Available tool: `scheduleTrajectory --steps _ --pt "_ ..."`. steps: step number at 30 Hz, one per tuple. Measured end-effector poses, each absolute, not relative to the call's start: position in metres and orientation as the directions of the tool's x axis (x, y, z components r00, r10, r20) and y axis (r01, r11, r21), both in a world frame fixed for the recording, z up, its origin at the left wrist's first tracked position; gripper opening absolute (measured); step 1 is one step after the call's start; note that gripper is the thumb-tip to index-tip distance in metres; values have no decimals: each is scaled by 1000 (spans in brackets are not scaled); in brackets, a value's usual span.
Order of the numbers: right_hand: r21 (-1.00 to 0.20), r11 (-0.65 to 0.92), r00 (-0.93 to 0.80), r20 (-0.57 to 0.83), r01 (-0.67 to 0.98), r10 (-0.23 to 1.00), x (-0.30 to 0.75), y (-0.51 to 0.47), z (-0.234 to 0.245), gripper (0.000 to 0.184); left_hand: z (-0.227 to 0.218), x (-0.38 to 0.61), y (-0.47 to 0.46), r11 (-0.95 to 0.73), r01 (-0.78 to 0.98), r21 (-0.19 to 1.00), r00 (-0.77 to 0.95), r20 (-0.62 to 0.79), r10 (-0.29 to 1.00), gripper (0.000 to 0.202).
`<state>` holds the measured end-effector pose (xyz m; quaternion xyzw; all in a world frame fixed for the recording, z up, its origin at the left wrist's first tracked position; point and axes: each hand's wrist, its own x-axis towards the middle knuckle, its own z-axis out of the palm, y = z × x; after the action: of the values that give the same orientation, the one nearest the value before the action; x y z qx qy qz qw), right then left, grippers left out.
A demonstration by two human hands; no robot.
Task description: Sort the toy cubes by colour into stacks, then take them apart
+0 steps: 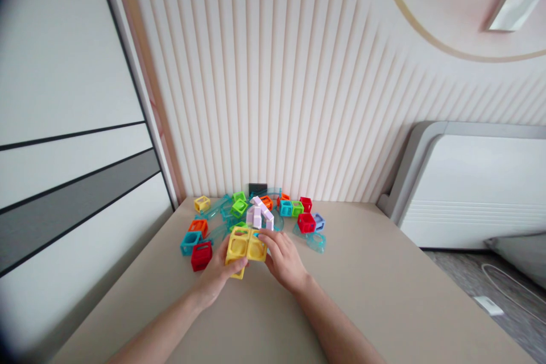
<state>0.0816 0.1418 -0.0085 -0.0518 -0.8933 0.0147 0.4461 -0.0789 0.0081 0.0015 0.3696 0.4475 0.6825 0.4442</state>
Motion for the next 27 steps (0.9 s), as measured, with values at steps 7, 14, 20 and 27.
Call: scheduleTrajectory --steps 7,14,20,27 --pt "-38 997 -629 774 72 75 80 141 -4 58 -3 -80 10 -280 -199 939 -418 177 891 59" --pt "-137 990 -678 731 -31 80 85 133 8 70 6 -83 9 -296 -205 933 -432 185 883 55" --pt "-383 923 -638 707 15 304 84 131 -4 51 2 -79 7 -233 -118 965 -398 169 902 52" --pt "-484 873 -652 682 -63 332 83 130 -3 42 -8 -75 6 -222 -20 975 -370 200 907 55"
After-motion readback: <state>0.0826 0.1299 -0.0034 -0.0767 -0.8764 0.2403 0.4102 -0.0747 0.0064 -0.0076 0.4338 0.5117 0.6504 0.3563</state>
